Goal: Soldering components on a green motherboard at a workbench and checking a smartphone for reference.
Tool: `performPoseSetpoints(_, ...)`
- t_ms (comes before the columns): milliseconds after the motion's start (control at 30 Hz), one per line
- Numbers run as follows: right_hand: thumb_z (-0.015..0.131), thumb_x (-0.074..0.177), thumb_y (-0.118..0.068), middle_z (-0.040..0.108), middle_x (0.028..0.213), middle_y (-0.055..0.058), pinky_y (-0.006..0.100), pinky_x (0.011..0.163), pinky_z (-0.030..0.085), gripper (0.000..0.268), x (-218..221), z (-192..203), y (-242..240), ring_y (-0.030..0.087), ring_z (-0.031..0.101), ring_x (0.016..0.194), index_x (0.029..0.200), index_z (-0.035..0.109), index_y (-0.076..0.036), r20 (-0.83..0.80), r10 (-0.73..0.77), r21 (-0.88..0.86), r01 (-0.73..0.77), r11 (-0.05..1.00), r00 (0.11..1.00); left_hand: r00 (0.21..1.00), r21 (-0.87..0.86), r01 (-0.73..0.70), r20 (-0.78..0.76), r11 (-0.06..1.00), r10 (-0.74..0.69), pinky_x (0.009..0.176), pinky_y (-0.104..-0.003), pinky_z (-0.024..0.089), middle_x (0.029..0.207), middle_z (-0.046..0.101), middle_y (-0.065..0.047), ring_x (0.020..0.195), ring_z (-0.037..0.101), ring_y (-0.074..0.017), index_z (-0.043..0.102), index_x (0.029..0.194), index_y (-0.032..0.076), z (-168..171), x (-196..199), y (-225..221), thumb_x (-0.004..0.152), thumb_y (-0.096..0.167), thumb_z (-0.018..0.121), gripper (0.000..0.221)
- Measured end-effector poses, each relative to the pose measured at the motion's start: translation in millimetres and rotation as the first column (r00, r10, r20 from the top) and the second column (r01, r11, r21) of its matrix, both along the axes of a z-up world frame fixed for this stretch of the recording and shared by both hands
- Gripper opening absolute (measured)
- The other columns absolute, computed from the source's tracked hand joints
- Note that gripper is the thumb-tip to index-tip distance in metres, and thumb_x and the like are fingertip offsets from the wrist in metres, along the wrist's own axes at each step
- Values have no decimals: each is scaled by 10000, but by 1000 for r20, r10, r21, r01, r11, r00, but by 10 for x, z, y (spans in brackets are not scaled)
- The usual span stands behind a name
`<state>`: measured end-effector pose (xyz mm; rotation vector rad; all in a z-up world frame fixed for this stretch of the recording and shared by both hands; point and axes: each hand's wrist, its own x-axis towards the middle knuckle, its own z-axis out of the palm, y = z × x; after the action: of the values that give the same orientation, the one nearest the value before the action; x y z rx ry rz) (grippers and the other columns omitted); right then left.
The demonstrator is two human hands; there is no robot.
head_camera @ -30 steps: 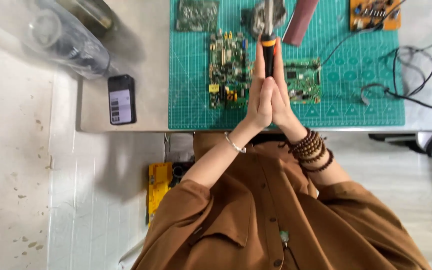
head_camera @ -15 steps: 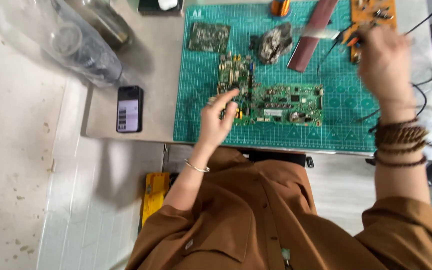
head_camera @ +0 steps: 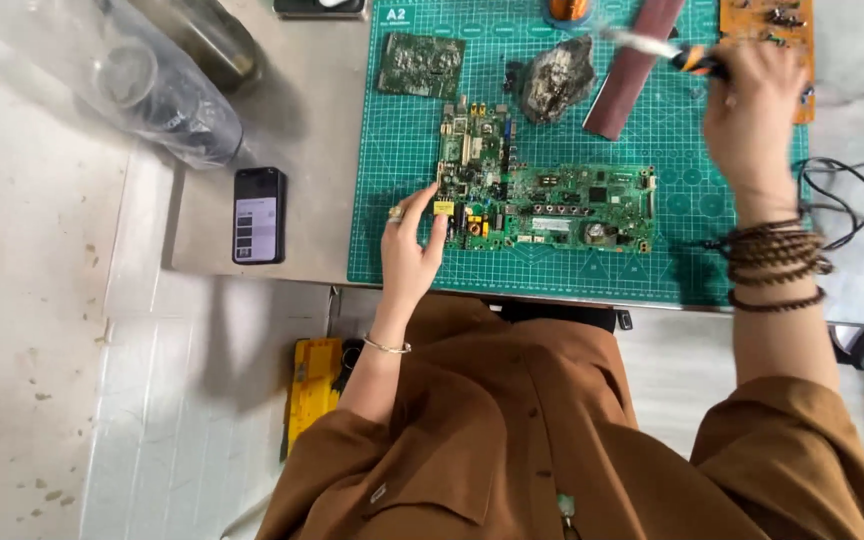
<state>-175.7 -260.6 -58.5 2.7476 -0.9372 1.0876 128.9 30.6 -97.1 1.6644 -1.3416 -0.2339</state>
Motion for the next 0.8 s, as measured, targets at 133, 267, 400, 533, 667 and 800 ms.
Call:
performPoseSetpoints(133, 595, 926, 38, 602, 1096, 196, 531, 856, 364, 296, 96, -424, -249, 410, 484, 1028, 1197, 681, -41, -113, -140, -13, 139, 990, 984, 998, 5, -15, 63, 1000, 15, 928, -377, 525, 1279, 639, -121, 1086, 657, -244, 538, 1379, 83, -9, 22, -54, 1045, 335, 472, 424)
performPoseSetpoints(267, 597, 913, 45, 643, 1099, 136, 530, 946, 339, 362, 132, -524, -308, 361, 527, 1040, 1243, 714, -43, -134, -139, 94, 152, 984, 981, 996, 25, -29, 90, 999, 27, 946, -396, 498, 1253, 649, -116, 1116, 637, -249, 547, 1368, 84, 4, 3, -41, 1036, 323, 496, 412)
performPoseSetpoints(400, 607, 968, 22, 626, 1107, 150, 579, 941, 371, 309, 227, -466, -221, 382, 534, 1050, 1247, 710, -61, -179, -172, 114, 194, 974, 969, 993, 23, -36, 112, 999, 33, 976, -416, 478, 1271, 650, -113, 1171, 616, -262, 547, 1370, 83, -7, 3, -51, 1031, 313, 500, 412)
performPoseSetpoints(533, 632, 916, -35, 643, 1164, 209, 547, 908, 438, 495, 294, -366, -123, 407, 555, 1067, 1406, 593, 18, -261, -220, 141, 263, 955, 940, 993, 59, -54, 109, 997, 47, 980, -420, 472, 1216, 679, -109, 1148, 627, -256, 547, 1368, 94, -16, 0, -54, 1019, 334, 497, 427)
performPoseSetpoints(667, 741, 887, -80, 659, 1241, 223, 577, 1037, 359, 577, 232, -508, -173, 444, 544, 1141, 1432, 594, 37, -194, -209, 79, 228, 970, 958, 991, 74, -65, 121, 995, 55, 976, -428, 472, 1208, 681, -108, 1141, 623, -259, 550, 1367, 113, -39, -2, -48, 1012, 321, 509, 413)
performPoseSetpoints(800, 767, 884, -66, 644, 1269, 225, 644, 1099, 263, 576, 205, -527, -166, 452, 524, 1191, 1428, 610, 38, -153, -178, 100, 195, 976, 972, 990, 72, -58, 133, 996, 48, 992, -438, 463, 1212, 677, -113, 1144, 621, -267, 545, 1370, 104, -20, -7, -51, 1015, 317, 504, 416)
